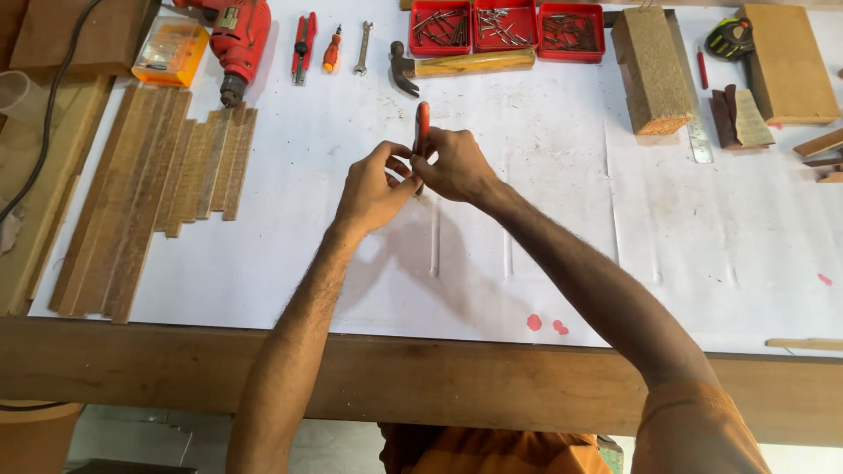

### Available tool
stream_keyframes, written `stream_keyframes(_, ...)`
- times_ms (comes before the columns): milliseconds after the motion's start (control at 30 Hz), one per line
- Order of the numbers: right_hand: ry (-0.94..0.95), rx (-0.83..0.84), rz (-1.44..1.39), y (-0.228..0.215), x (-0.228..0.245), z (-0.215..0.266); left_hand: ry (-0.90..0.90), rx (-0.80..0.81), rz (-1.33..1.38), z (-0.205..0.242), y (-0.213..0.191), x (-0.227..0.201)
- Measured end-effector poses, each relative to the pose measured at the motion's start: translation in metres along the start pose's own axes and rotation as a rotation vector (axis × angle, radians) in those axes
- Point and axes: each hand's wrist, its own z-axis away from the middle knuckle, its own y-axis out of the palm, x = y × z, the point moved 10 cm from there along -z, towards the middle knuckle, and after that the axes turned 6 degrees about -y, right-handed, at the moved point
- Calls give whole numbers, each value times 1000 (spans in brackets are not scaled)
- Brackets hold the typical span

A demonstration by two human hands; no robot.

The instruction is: Using a piece of sandpaper to smooth the edges and surfaces of small wooden slats on a workbench.

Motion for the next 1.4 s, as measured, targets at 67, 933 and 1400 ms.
stream_keyframes(67, 14, -15, 24, -21, -9, 4, 10, 19, 11, -3, 10, -14)
stream_keyframes(933, 208, -24, 108, -61, -75, 2, 97, 75, -89, -56, 79, -26)
stream_keyframes(1400, 267, -57, -19, -115, -69, 10, 239, 12, 58, -83, 109, -54)
